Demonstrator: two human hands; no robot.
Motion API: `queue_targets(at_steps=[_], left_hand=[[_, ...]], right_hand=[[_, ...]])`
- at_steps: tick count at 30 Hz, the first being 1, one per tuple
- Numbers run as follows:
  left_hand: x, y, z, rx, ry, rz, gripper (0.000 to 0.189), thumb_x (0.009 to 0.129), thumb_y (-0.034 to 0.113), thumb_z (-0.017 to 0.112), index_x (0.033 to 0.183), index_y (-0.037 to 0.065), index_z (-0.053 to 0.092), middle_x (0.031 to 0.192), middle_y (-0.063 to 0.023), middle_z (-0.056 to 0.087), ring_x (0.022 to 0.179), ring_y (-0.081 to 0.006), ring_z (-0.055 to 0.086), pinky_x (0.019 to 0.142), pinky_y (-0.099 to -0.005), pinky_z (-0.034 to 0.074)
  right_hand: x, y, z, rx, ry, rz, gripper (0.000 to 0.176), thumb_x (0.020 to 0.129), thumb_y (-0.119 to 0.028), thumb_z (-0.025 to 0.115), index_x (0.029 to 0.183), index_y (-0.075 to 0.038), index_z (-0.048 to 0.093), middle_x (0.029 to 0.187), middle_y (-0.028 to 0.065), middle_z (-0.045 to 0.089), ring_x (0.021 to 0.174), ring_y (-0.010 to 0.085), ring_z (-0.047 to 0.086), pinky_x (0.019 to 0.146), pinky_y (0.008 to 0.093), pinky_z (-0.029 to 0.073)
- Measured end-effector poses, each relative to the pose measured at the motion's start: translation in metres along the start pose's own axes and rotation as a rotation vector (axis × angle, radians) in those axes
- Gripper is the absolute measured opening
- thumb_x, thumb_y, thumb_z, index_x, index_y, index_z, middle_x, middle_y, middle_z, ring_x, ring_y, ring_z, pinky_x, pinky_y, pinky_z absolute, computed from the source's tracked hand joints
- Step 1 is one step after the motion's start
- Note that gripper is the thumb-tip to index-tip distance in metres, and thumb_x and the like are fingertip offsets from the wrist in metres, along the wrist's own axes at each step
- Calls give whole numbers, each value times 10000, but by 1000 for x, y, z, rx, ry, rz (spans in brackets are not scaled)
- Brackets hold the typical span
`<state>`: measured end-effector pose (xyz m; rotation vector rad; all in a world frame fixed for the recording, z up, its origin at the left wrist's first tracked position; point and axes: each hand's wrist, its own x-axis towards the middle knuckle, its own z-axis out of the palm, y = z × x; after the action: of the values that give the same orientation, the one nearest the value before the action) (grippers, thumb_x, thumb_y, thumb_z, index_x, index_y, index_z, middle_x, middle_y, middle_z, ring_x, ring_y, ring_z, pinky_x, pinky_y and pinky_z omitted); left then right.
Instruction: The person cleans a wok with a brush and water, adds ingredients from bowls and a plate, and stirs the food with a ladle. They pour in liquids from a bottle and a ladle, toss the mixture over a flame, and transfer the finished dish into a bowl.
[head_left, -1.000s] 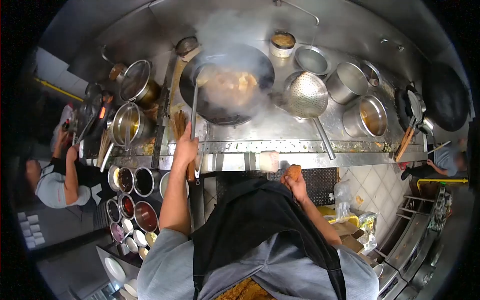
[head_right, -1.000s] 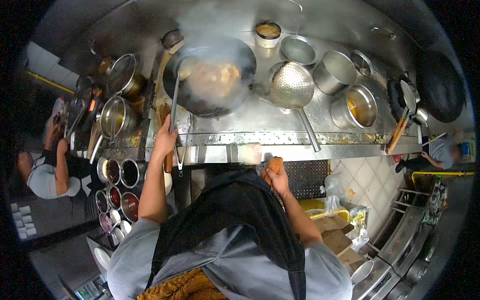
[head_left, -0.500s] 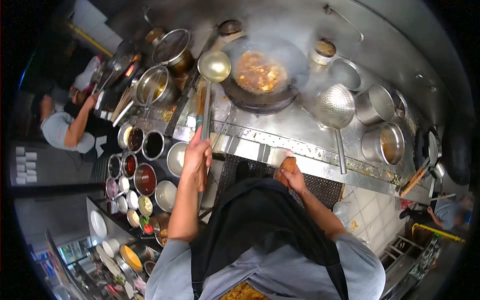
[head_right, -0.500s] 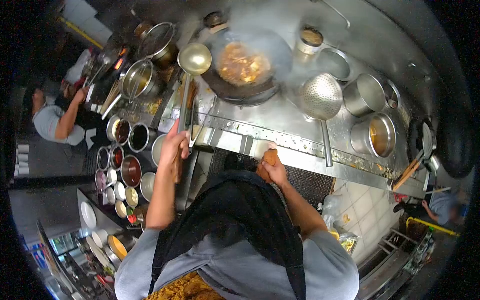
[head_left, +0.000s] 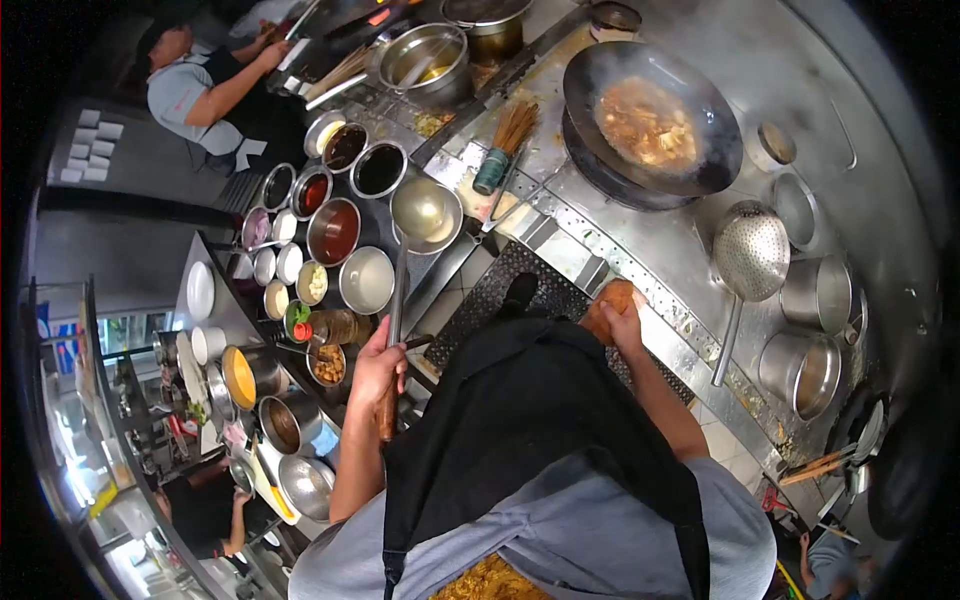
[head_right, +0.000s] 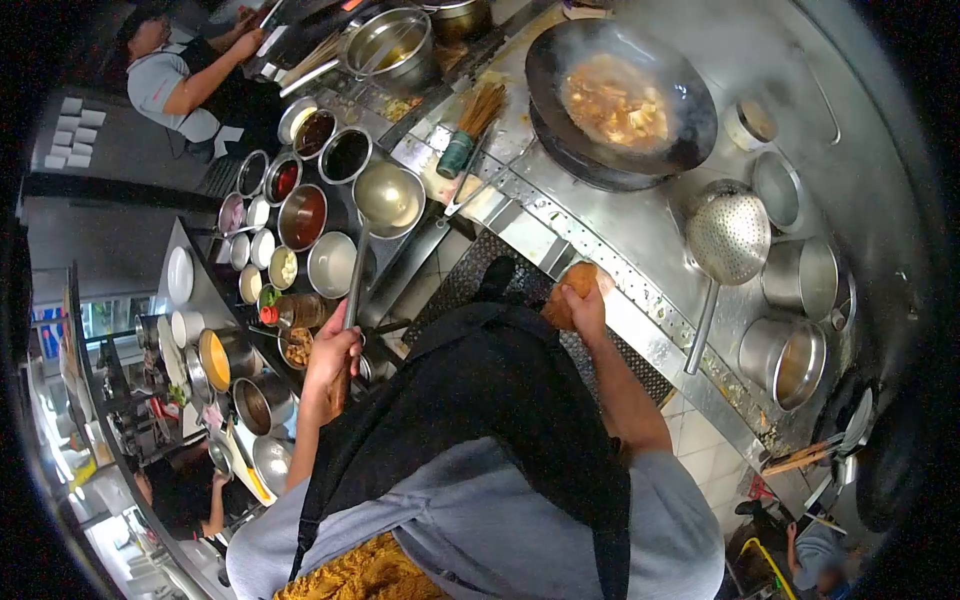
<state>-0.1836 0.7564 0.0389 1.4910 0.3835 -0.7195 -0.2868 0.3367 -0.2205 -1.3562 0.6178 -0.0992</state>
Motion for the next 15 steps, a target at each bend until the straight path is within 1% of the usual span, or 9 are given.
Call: queue_targets(at_steps=[2, 4, 7, 9, 10, 12, 13, 15], left_hand=[[9, -15, -3, 66, 67, 8, 708, 921, 31, 529, 1549, 76, 206, 676, 25, 484, 520, -77, 469, 381, -246, 427], [10, -15, 3, 196, 113, -33, 716, 923, 48, 525, 1557, 105, 197, 639, 20, 481, 478, -88, 455, 386, -253, 416], [16, -22, 2, 186, 137, -39, 721, 924, 48, 527, 1561, 125, 197, 618, 19, 470, 452, -95, 437, 390, -261, 412], [15, -18, 2, 47, 94, -46, 712, 925, 57, 532, 1557, 133, 214, 617, 17, 471, 436, -103, 429, 386, -262, 397], [13, -14, 4, 52, 91, -49, 712, 925, 57, 532, 1557, 133, 214, 617, 17, 471, 436, -103, 429, 386, -262, 397], [3, 3, 10, -56, 53, -113, 693, 928, 72, 534, 1550, 136, 235, 618, 9, 476, 415, -115, 418, 376, -254, 372], [-1, 10, 15, -90, 57, -126, 675, 936, 81, 518, 1547, 140, 238, 592, 4, 454, 403, -123, 415, 364, -251, 347], [-8, 26, 18, -100, -5, -102, 670, 939, 76, 508, 1548, 139, 237, 578, 3, 437, 393, -122, 409, 357, -254, 341]], right_hand=[[4, -4, 0, 8, -12, -13, 366, 907, -141, 657, 1227, -14, 532, 1051, 65, 651, 954, 177, 629, 854, 318, 505], [6, -9, 1, 21, -15, -27, 374, 906, -141, 659, 1233, -12, 529, 1056, 67, 651, 957, 178, 630, 859, 318, 505], [2, -18, -2, 68, -12, -66, 378, 906, -142, 661, 1234, -9, 528, 1067, 78, 655, 969, 182, 631, 868, 321, 506], [-3, -24, -4, 15, 14, -61, 395, 901, -151, 672, 1237, -5, 526, 1078, 88, 656, 981, 184, 631, 873, 324, 506], [-2, -17, -8, 18, 18, -58, 395, 901, -151, 672, 1237, -5, 526, 1078, 88, 656, 981, 184, 631, 873, 324, 506], [-1, -1, -14, 39, 49, 18, 429, 890, -168, 688, 1251, -5, 522, 1082, 92, 654, 985, 188, 630, 878, 331, 504], [-2, 5, -14, 46, 62, 18, 429, 890, -168, 688, 1251, -5, 522, 1082, 92, 654, 985, 188, 630, 878, 331, 504], [-8, 12, -20, 6, 110, -12, 459, 880, -186, 703, 1262, -9, 521, 1078, 93, 655, 986, 194, 631, 885, 336, 501]])
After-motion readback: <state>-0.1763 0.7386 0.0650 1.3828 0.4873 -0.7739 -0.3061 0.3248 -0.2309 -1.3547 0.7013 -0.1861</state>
